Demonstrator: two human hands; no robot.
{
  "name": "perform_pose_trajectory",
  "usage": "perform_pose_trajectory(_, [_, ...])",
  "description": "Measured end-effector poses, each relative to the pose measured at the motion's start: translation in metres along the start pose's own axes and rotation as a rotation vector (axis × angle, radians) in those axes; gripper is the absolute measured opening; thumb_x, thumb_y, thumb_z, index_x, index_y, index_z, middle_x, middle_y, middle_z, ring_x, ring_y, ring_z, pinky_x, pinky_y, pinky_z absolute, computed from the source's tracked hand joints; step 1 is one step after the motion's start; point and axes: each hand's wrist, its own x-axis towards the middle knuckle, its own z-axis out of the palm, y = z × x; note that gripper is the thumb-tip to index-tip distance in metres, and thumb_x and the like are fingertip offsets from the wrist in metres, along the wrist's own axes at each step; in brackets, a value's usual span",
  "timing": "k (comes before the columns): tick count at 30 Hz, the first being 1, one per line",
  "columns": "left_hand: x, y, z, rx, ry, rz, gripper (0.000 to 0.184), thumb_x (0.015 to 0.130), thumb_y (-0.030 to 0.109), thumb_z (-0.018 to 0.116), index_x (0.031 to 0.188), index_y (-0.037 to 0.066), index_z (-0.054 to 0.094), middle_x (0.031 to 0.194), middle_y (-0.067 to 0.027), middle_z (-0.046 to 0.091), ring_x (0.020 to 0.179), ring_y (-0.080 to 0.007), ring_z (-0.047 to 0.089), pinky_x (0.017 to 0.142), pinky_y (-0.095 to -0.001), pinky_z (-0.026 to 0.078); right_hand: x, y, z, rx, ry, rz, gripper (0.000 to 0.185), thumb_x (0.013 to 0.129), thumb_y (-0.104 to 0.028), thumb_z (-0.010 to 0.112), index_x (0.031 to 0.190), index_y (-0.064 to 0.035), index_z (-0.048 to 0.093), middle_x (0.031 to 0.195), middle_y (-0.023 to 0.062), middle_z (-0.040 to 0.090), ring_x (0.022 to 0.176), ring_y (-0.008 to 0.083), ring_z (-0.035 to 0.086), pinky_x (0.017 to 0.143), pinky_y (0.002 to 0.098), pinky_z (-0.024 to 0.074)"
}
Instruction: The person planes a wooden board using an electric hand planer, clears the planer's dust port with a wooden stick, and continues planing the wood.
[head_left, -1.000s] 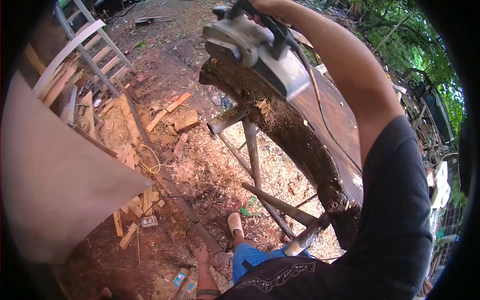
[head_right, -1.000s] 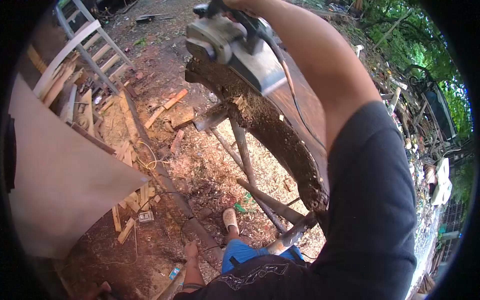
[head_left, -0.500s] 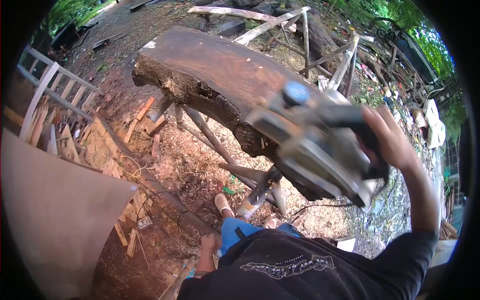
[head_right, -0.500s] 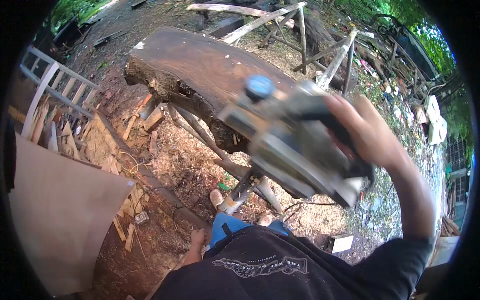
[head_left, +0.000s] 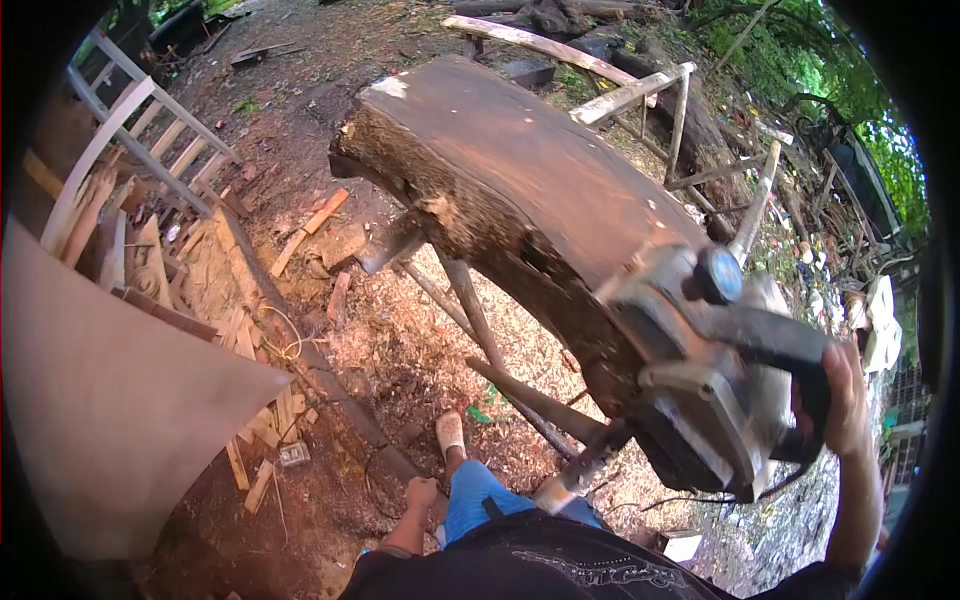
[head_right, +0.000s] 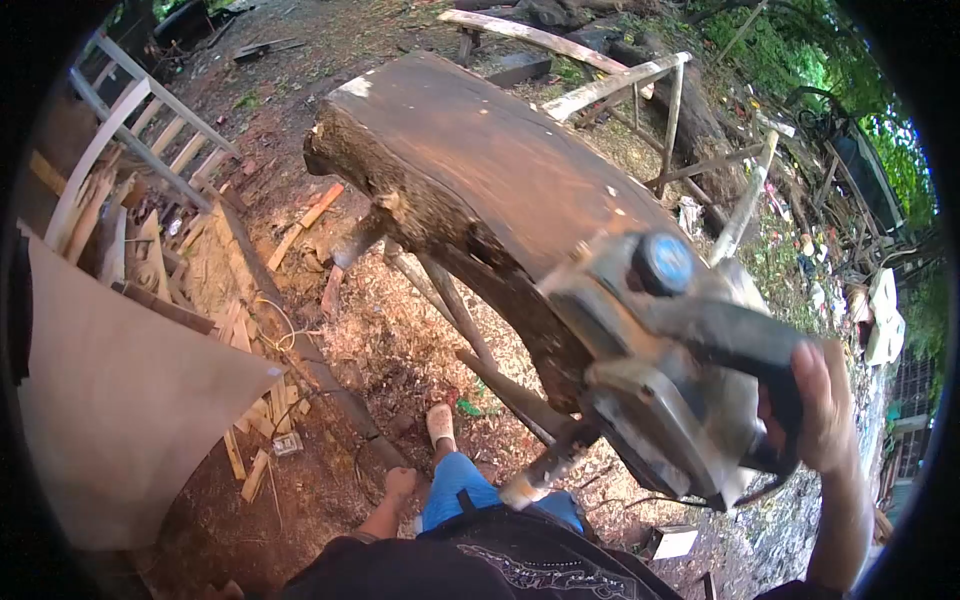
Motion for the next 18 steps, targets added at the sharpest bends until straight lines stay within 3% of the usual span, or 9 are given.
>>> perform_pose_trajectory(3, [0.036, -0.019, -0.002, -0.026, 0.037, 0.038, 0.035, 0.076, 0.030, 0.060, 0.082, -0.002, 0.071, 0.078, -0.0238, 0.067, 0.080, -0.0379, 0.067, 0.078, -0.0425, 0.052, 0.053, -0.075, 0.065, -0.062, 0.029, -0.109, 0.052, 0.094, -0.052, 0.040, 0.085, -0.0032, 0.053, 0.057, 0.0049, 0.053, 0.040, 0.0093, 0.048, 0.039, 0.0238, 0.0390])
perform_pose_trajectory(6, [0.071, -0.047, -0.009, -0.011, -0.001, 0.024, 0.035, 0.075, 0.030, 0.058, 0.077, -0.003, 0.070, 0.078, -0.0250, 0.066, 0.081, -0.0399, 0.066, 0.078, -0.0430, 0.051, 0.109, -0.156, 0.131, -0.075, -0.152, -0.271, 0.054, 0.095, -0.053, 0.039, 0.077, -0.0035, 0.054, 0.052, 0.0033, 0.050, 0.037, 0.0101, 0.047, 0.038, 0.0245, 0.0386])
perform_pose_trajectory(9, [0.072, -0.055, -0.036, -0.136, 0.050, -0.044, 0.032, 0.076, 0.027, 0.058, 0.075, -0.003, 0.069, 0.072, -0.0215, 0.067, 0.071, -0.0349, 0.068, 0.067, -0.0414, 0.053, 0.170, -0.218, 0.194, -0.116, -0.190, -0.394, 0.053, 0.092, -0.055, 0.043, 0.077, -0.0056, 0.055, 0.054, 0.0011, 0.050, 0.037, 0.0084, 0.045, 0.037, 0.0209, 0.0372])
perform_pose_trajectory(11, [0.077, -0.065, -0.051, -0.427, 0.038, -0.119, 0.029, 0.079, 0.024, 0.059, 0.073, -0.003, 0.067, 0.066, -0.0162, 0.065, 0.063, -0.0291, 0.067, 0.058, -0.0393, 0.052, 0.205, -0.262, 0.240, -0.124, -0.168, -0.385, 0.054, 0.092, -0.055, 0.043, 0.075, -0.0052, 0.056, 0.056, 0.0014, 0.050, 0.039, 0.0080, 0.046, 0.038, 0.0221, 0.0388])
perform_pose_trajectory(12, [0.079, -0.070, -0.056, -0.574, 0.031, -0.155, 0.027, 0.080, 0.023, 0.059, 0.071, -0.002, 0.066, 0.063, -0.0135, 0.065, 0.059, -0.0262, 0.066, 0.054, -0.0383, 0.051, 0.208, -0.285, 0.252, -0.216, -0.218, -0.457, 0.049, 0.094, -0.051, 0.037, 0.086, -0.0090, 0.061, 0.064, 0.0051, 0.053, 0.050, 0.0121, 0.049, 0.048, 0.0270, 0.0420])
perform_pose_trajectory(14, [0.067, -0.061, -0.083, -0.572, 0.004, -0.177, 0.025, 0.083, 0.020, 0.059, 0.070, -0.001, 0.064, 0.060, -0.0087, 0.061, 0.053, -0.0209, 0.063, 0.048, -0.0357, 0.048, 0.213, -0.333, 0.276, -0.383, -0.306, -0.616, 0.054, 0.100, -0.041, 0.025, 0.107, -0.0166, 0.072, 0.081, 0.0125, 0.059, 0.073, 0.0204, 0.055, 0.067, 0.0368, 0.0482])
perform_pose_trajectory(15, [0.054, -0.047, -0.098, -0.571, -0.011, -0.183, 0.024, 0.084, 0.019, 0.059, 0.070, 0.000, 0.062, 0.058, -0.0064, 0.059, 0.051, -0.0182, 0.061, 0.045, -0.0344, 0.047, 0.240, -0.349, 0.293, -0.339, -0.327, -0.575, 0.055, 0.100, -0.042, 0.024, 0.107, -0.0178, 0.072, 0.083, 0.0129, 0.059, 0.074, 0.0210, 0.055, 0.067, 0.0370, 0.0481])
perform_pose_trajectory(17, [0.052, -0.045, -0.104, -0.540, 0.065, -0.178, 0.026, 0.085, 0.020, 0.058, 0.070, -0.001, 0.063, 0.059, -0.0079, 0.059, 0.051, -0.0199, 0.061, 0.045, -0.0357, 0.047, 0.287, -0.364, 0.313, -0.286, -0.427, -0.803, 0.058, 0.099, -0.044, 0.021, 0.106, -0.0191, 0.073, 0.085, 0.0121, 0.060, 0.075, 0.0224, 0.054, 0.068, 0.0373, 0.0483])
perform_pose_trajectory(18, [0.054, -0.043, -0.112, -0.523, 0.110, -0.169, 0.026, 0.086, 0.020, 0.058, 0.071, -0.001, 0.063, 0.059, -0.0087, 0.060, 0.052, -0.0207, 0.061, 0.045, -0.0364, 0.046, 0.303, -0.369, 0.325, -0.238, -0.436, -0.764, 0.058, 0.099, -0.045, 0.021, 0.106, -0.0191, 0.073, 0.086, 0.0122, 0.060, 0.075, 0.0230, 0.053, 0.069, 0.0377, 0.0485])
